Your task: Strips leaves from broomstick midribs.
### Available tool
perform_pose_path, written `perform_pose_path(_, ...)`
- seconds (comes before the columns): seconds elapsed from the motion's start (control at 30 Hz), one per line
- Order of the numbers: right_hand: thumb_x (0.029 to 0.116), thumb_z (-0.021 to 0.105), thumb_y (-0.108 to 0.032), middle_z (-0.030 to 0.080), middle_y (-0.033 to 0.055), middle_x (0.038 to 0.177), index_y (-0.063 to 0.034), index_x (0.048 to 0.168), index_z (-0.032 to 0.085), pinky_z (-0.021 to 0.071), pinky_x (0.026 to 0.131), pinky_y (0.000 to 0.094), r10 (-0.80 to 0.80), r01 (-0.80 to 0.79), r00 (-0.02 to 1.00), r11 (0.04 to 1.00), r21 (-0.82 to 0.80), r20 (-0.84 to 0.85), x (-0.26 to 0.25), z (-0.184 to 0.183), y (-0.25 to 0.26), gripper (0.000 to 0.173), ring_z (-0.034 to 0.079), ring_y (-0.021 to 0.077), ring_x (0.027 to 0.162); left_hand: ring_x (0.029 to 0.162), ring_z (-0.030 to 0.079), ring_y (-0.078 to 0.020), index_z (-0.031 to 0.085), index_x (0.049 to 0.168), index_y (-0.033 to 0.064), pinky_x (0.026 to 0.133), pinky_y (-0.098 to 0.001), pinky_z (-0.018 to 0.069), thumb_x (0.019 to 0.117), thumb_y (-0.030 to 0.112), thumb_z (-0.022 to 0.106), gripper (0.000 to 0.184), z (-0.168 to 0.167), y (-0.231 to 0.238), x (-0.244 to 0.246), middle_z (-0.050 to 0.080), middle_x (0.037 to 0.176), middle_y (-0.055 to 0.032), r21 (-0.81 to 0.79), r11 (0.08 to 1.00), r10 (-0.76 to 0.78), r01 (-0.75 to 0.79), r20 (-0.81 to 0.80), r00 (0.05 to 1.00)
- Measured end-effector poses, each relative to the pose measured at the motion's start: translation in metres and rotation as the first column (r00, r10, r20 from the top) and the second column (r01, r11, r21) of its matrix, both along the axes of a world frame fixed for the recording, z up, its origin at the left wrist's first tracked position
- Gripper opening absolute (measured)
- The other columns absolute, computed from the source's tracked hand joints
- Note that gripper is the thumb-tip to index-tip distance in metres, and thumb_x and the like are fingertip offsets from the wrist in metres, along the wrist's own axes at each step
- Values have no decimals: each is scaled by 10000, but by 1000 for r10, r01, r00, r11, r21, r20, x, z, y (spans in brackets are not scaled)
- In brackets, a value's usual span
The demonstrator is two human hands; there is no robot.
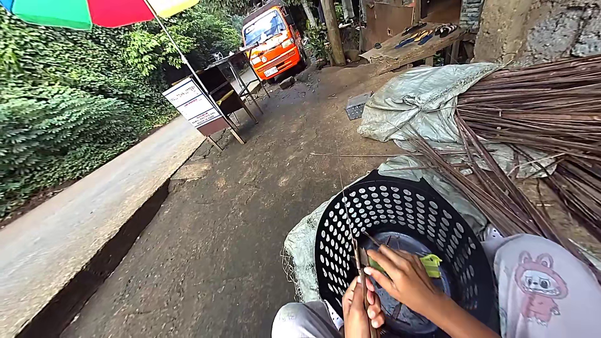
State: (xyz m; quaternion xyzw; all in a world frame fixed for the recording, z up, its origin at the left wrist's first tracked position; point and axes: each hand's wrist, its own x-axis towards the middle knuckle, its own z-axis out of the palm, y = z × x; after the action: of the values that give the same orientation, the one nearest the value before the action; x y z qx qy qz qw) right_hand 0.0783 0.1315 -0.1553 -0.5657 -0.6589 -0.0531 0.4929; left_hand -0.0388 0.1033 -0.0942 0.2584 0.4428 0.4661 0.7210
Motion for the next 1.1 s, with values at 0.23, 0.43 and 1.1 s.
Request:
perform_pose_path(0.23, 927, 578, -74, 706, 276, 881, 140, 1023, 708, 552, 664, 498, 33, -97, 938, 981, -169, -346, 47, 23, 13, 268, 693, 373, 719, 388, 465, 79, 509, 800, 98, 411, -64, 384, 1060, 1, 138, 463, -9, -12, -4, 498, 494, 122, -74, 992, -101, 100, -6, 995)
perform_pose_path(0.43, 905, 590, -101, 677, 152, 735, 115, 882, 719, 418, 598, 171, 570, -730, 636, 662, -167, -521, 44, 25, -9, 253, 545, 42, 627, 385, 486, 72, 495, 739, 148, 398, -61, 384, 1022, 42, 122, 479, -14, 0, -5, 505, 498, 122, -192, 956, -141, 222, 365, 920)
perform_pose_path(1.1, 950, 634, -132, 705, 278, 891, 110, 994, 726, 523, 713, 601, 70, -233, 919, 890, -391, -389, 44, 13, 7, 263, 694, 429, 790, 394, 502, 67, 510, 728, 149, 406, -62, 399, 1021, 44, 134, 487, -17, -3, -5, 522, 511, 113, -163, 944, -200, 289, 415, 888)
